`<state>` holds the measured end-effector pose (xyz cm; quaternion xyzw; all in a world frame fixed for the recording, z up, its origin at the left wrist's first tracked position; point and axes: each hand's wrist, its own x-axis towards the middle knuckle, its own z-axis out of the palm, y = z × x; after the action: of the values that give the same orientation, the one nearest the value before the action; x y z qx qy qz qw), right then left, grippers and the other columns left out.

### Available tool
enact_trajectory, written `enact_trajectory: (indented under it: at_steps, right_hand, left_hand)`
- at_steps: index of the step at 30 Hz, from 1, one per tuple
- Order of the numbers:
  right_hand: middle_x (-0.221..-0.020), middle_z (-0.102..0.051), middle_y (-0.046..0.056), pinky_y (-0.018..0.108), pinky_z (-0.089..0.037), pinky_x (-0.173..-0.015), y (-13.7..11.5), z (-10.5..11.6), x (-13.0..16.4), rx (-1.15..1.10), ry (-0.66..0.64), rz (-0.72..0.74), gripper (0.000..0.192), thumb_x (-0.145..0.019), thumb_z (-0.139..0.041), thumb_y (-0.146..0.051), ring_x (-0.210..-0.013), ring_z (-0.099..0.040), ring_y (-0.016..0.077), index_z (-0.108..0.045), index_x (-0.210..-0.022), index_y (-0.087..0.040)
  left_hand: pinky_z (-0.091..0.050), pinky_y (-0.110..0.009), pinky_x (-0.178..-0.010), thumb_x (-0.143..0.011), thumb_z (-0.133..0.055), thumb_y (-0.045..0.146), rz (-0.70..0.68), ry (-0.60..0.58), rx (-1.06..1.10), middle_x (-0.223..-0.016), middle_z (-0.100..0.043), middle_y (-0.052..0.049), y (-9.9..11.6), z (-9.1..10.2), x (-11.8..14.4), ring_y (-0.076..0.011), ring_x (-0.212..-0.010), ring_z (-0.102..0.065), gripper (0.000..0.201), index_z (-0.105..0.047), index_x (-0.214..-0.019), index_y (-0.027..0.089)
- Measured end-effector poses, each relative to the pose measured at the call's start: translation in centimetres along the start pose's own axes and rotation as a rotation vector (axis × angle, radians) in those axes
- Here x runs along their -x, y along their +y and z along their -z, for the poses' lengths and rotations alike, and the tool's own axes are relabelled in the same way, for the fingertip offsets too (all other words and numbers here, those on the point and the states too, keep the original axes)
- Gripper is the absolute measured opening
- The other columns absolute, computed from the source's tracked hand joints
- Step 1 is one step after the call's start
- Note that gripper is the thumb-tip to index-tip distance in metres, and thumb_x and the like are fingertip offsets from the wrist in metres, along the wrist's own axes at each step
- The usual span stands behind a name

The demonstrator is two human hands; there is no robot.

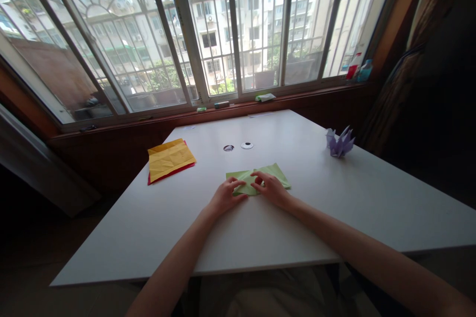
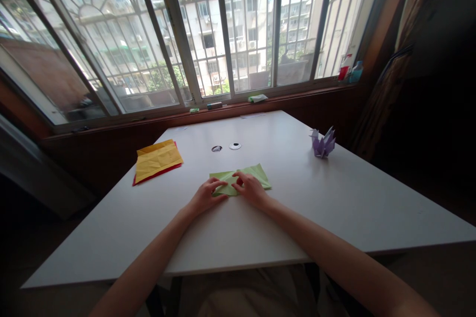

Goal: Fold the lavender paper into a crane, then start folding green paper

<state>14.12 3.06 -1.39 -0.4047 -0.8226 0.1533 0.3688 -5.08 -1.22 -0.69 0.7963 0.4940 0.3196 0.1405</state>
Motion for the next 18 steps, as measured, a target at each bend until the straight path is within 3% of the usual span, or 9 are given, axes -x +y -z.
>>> enact_trajectory:
  at_steps: [4,8,13,18]
  right_hand:
    - [-0.066,-0.059,-0.001,0.027,-0.042,-0.063,-0.27,0.19,0.05,0.0,0.004,-0.015,0.021,-0.072,-0.053,-0.016,-0.062,-0.054,0.0134,-0.057,-0.093,-0.019]
    - [-0.065,-0.059,0.0,0.026,-0.041,-0.062,-0.11,0.18,-0.06,-0.001,0.014,-0.039,0.023,-0.071,-0.051,-0.013,-0.06,-0.053,0.0133,-0.058,-0.092,-0.017]
    - [-0.064,-0.059,0.0,0.025,-0.04,-0.06,0.35,0.0,-0.29,-0.022,-0.003,-0.06,0.022,-0.071,-0.048,-0.012,-0.058,-0.052,0.0128,-0.061,-0.088,-0.017]
    - [-0.062,-0.059,0.0,0.024,-0.039,-0.056,0.59,0.31,-0.44,-0.066,-0.073,-0.1,0.017,-0.07,-0.049,-0.015,-0.058,-0.052,0.0125,-0.063,-0.079,-0.018]
  left_hand:
    - [-0.044,-0.021,-0.061,-0.078,-0.055,0.037,-0.011,-0.011,0.014,-0.088,-0.059,-0.003,0.26,0.07,-0.21,-0.0086,-0.061,-0.051,0.028,-0.063,-0.101,0.022]
    - [-0.045,-0.023,-0.064,-0.086,-0.042,0.032,0.007,0.014,0.009,-0.077,-0.064,-0.002,0.1,0.03,-0.51,-0.0117,-0.065,-0.055,0.029,-0.063,-0.102,0.019]
    - [-0.044,-0.029,-0.085,-0.083,-0.049,0.024,-0.028,0.014,-0.003,-0.1,-0.065,-0.004,-0.15,0.0,-0.36,-0.0162,-0.093,-0.056,0.025,-0.062,-0.105,0.022]
    - [-0.045,-0.027,-0.085,-0.085,-0.044,0.022,-0.066,-0.062,-0.017,-0.104,-0.064,-0.002,0.11,0.2,-0.16,-0.016,-0.095,-0.057,0.028,-0.061,-0.107,0.024]
